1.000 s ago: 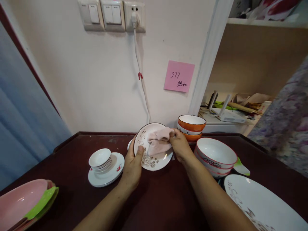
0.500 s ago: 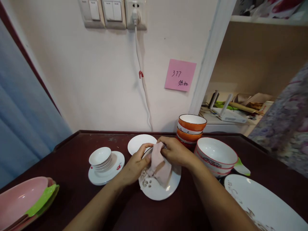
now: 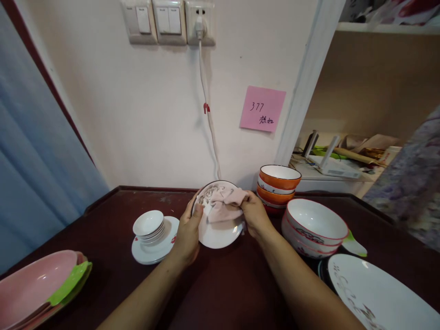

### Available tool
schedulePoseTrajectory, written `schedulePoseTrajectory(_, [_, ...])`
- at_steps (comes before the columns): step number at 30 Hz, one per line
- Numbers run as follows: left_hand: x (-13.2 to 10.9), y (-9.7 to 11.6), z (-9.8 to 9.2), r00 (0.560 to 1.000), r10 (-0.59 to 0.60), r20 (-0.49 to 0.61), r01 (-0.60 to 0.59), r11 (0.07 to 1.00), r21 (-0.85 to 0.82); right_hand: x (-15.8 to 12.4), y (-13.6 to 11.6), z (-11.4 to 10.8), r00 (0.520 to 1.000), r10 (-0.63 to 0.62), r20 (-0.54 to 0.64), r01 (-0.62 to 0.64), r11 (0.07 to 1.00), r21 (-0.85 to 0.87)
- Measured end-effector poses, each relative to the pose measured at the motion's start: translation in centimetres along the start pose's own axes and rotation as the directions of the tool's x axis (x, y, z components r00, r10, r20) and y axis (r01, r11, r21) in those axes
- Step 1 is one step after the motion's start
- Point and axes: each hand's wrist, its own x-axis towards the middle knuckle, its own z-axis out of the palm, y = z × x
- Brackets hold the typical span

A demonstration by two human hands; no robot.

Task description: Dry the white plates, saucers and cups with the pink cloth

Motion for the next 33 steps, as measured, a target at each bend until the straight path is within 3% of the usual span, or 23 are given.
schedulePoseTrajectory(3, [0.4, -0.2, -0.6, 0.994, -0.070, 0.080, 0.068, 0.997, 0.024, 0.0, -1.0, -0.8, 0.999, -0.012, 0.044, 0.016, 0.994, -0.107])
schedulePoseTrajectory(5, [0.5, -0.3, -0.8, 0.979, -0.134, 0.153, 0.131, 0.991, 0.030, -0.2, -2.0, -1.3, 0.990, -0.088, 0.111, 0.112, 0.966, -0.233])
schedulePoseTrajectory(10, [0.4, -0.1, -1.1, 0.938, -0.235, 0.253, 0.218, 0.971, 0.096, -1.6, -4.4, -1.4, 0.906, -0.230, 0.355, 0.399, 0.743, -0.537])
schedulePoseTrajectory(12, [0.3, 0.3, -1.1, 0.922, -0.265, 0.281, 0.238, 0.963, 0.127, -2.0, -4.8, -1.1, 0.874, -0.242, 0.421, 0.462, 0.679, -0.571])
schedulePoseTrajectory(14, [0.1, 0.6, -1.2, 0.899, -0.311, 0.307, 0.283, 0.950, 0.135, -2.0, -4.6, -1.1, 0.862, -0.226, 0.454, 0.470, 0.693, -0.547])
schedulePoseTrajectory(16, [0.0, 0.9, -1.3, 0.873, -0.359, 0.331, 0.351, 0.932, 0.086, -1.6, -3.9, -1.2, 0.881, -0.192, 0.432, 0.406, 0.774, -0.485])
schedulePoseTrajectory(19, [0.0, 1.0, -1.4, 0.845, -0.399, 0.355, 0.452, 0.889, -0.077, -0.6, -2.6, -1.5, 0.952, -0.136, 0.273, 0.226, 0.915, -0.334])
schedulePoseTrajectory(22, [-0.1, 0.7, -1.0, 0.879, -0.364, 0.309, 0.439, 0.870, -0.223, 0.0, -1.9, -1.4, 0.994, -0.076, 0.079, 0.088, 0.983, -0.162])
schedulePoseTrajectory(24, [-0.2, 0.4, -0.5, 0.913, -0.320, 0.252, 0.385, 0.880, -0.277, 0.1, -1.5, -1.2, 0.999, -0.038, 0.023, 0.040, 0.993, -0.114])
schedulePoseTrajectory(27, [-0.4, 0.2, 0.3, 0.916, -0.352, 0.191, 0.393, 0.880, -0.265, 0.2, -0.9, -1.0, 1.000, -0.029, 0.003, 0.029, 0.989, -0.148])
schedulePoseTrajectory(33, [-0.7, -0.5, 0.5, 0.903, -0.382, 0.198, 0.419, 0.886, -0.198, 0.2, -0.3, -1.3, 0.988, -0.155, -0.003, 0.137, 0.880, -0.455])
